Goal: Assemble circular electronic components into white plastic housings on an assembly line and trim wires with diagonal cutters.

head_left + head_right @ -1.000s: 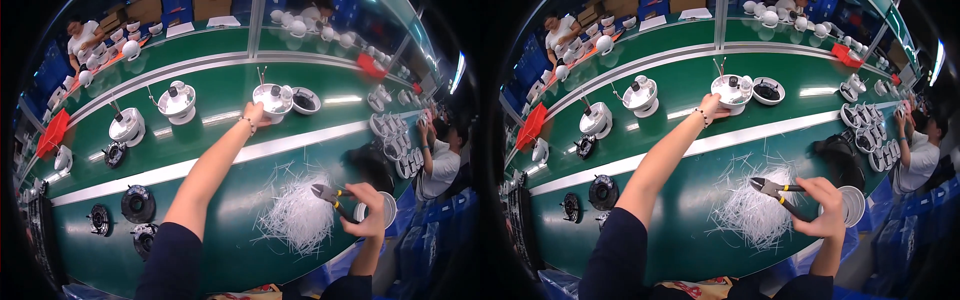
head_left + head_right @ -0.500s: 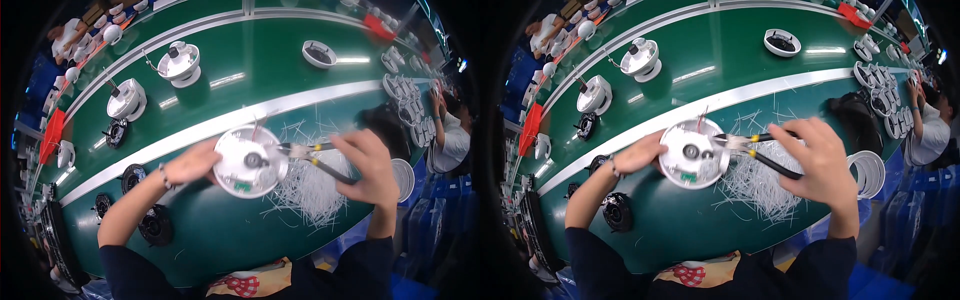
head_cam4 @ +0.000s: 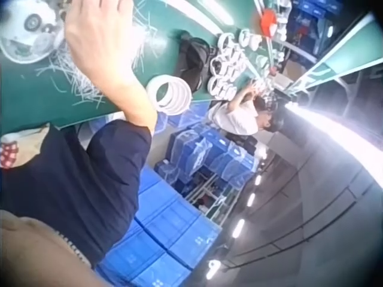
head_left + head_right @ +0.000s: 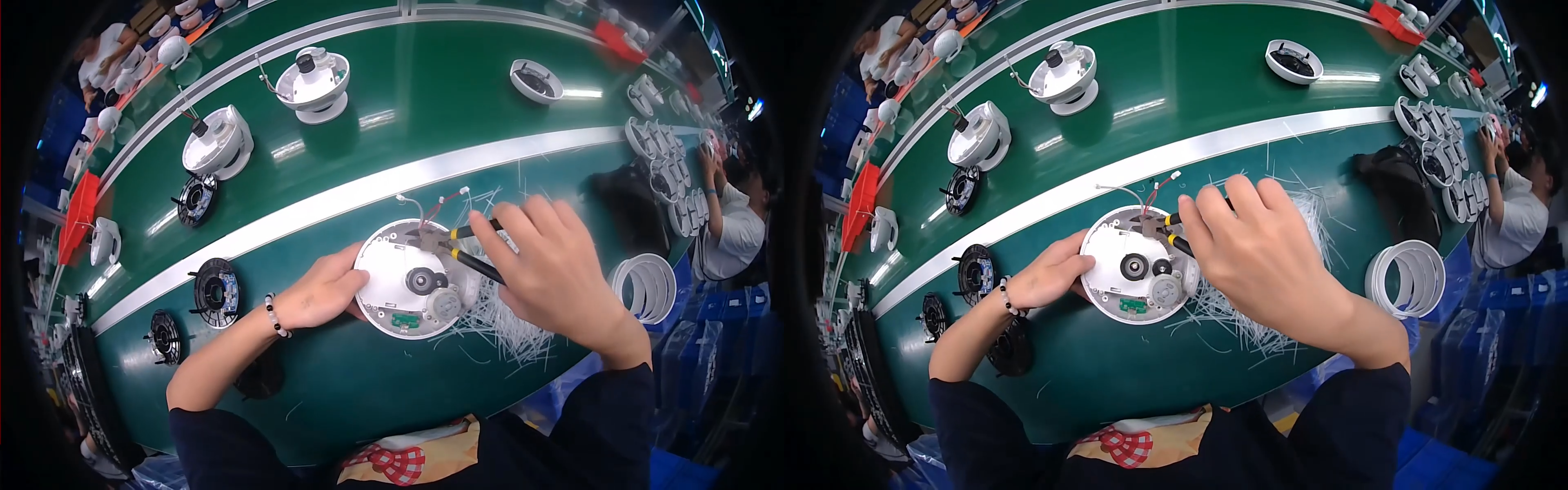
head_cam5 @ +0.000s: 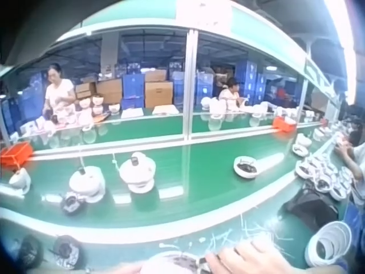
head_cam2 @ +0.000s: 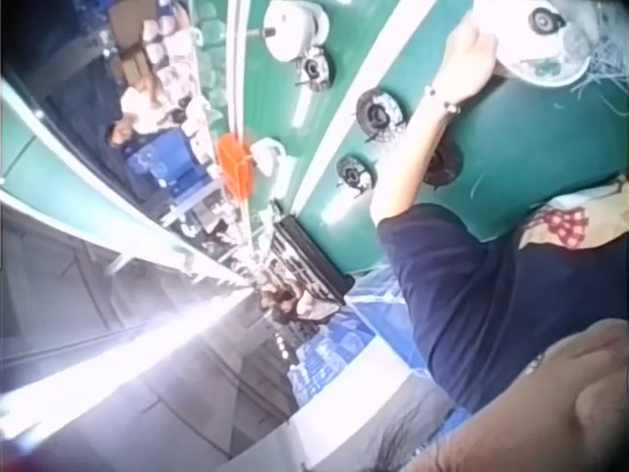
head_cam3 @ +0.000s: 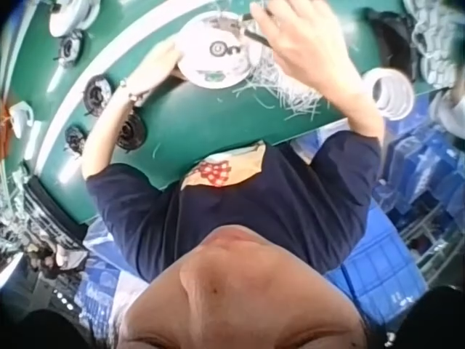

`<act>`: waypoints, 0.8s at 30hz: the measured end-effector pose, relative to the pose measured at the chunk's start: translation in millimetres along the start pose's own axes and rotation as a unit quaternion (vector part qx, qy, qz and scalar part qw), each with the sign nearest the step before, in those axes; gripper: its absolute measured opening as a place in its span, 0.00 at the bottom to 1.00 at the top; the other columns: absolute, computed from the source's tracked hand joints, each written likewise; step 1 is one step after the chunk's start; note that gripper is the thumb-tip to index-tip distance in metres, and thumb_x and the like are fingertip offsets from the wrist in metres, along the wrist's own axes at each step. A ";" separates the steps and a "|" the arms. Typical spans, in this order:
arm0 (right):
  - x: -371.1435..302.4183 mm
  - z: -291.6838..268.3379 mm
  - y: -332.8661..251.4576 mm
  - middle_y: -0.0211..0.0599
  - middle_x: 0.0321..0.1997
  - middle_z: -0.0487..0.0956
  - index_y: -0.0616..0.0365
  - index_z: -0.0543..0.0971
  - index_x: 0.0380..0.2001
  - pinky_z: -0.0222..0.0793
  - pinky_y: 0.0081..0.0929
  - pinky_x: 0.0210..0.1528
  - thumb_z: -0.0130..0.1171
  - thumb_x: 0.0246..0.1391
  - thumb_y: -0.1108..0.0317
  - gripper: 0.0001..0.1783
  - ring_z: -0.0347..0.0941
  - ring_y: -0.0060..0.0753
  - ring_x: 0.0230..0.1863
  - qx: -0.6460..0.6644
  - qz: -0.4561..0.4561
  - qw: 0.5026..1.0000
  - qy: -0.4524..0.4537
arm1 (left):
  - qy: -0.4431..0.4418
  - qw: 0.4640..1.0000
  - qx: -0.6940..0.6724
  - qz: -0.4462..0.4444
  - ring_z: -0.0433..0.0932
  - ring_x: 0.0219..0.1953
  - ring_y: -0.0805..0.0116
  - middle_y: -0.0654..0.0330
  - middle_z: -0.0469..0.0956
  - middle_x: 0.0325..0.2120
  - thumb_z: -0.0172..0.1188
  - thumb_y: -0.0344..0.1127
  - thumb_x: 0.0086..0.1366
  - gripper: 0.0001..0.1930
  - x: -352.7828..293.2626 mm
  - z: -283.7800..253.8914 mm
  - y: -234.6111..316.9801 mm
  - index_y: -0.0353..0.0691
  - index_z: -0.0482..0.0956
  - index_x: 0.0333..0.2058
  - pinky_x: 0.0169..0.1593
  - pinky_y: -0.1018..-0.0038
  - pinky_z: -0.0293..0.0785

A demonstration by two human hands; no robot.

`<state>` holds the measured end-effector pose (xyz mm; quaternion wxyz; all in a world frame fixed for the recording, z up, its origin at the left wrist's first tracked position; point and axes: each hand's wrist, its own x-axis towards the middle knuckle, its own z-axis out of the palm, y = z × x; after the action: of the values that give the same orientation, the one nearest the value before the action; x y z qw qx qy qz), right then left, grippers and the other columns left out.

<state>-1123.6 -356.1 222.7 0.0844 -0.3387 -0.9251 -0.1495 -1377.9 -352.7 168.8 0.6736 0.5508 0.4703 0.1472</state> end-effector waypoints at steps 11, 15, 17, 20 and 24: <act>-7.5 -15.4 -6.9 0.33 0.34 0.71 0.63 0.73 0.39 0.62 0.26 0.24 0.59 0.21 0.72 0.30 0.64 0.32 0.25 0.021 -0.017 0.999 0.027 | 0.009 1.000 -0.004 -0.015 0.73 0.40 0.63 0.49 0.68 0.41 0.35 0.29 0.58 0.22 -13.3 -6.5 -4.2 0.34 0.55 0.53 0.38 0.71 0.77; -25.4 -28.3 5.4 0.40 0.34 0.74 0.66 0.74 0.39 0.64 0.24 0.26 0.62 0.17 0.72 0.33 0.69 0.31 0.25 0.191 0.026 0.962 0.193 | 0.065 0.996 -0.045 0.040 0.72 0.42 0.66 0.53 0.66 0.45 0.37 0.30 0.59 0.24 -19.9 -11.3 -17.6 0.37 0.51 0.56 0.38 0.73 0.76; -40.8 -28.3 5.2 0.47 0.34 0.74 0.67 0.74 0.38 0.64 0.22 0.26 0.59 0.18 0.72 0.32 0.69 0.33 0.26 0.204 0.101 0.929 0.291 | 0.113 0.988 -0.061 0.090 0.70 0.44 0.70 0.57 0.64 0.47 0.40 0.30 0.59 0.26 -18.1 -6.7 -19.6 0.42 0.48 0.58 0.40 0.75 0.75; -57.5 -14.1 3.8 0.42 0.40 0.70 0.68 0.68 0.46 0.61 0.16 0.31 0.59 0.22 0.69 0.37 0.65 0.25 0.32 0.384 0.214 0.832 0.338 | 0.132 0.952 -0.205 0.187 0.66 0.50 0.64 0.55 0.57 0.53 0.41 0.23 0.58 0.31 -17.8 -6.1 -25.9 0.44 0.41 0.59 0.46 0.70 0.72; -58.6 17.9 -7.6 0.40 0.40 0.69 0.68 0.63 0.49 0.58 0.15 0.33 0.61 0.31 0.66 0.37 0.63 0.22 0.33 0.576 0.245 0.699 0.345 | 0.116 0.917 -0.318 0.210 0.65 0.52 0.60 0.54 0.58 0.52 0.41 0.19 0.54 0.32 0.6 -2.5 -4.0 0.44 0.45 0.57 0.49 0.64 0.71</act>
<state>-1085.2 -390.9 189.0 0.6097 -0.3634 -0.6210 0.3325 -1380.9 -352.1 165.1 0.7074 0.3725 0.3475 0.4900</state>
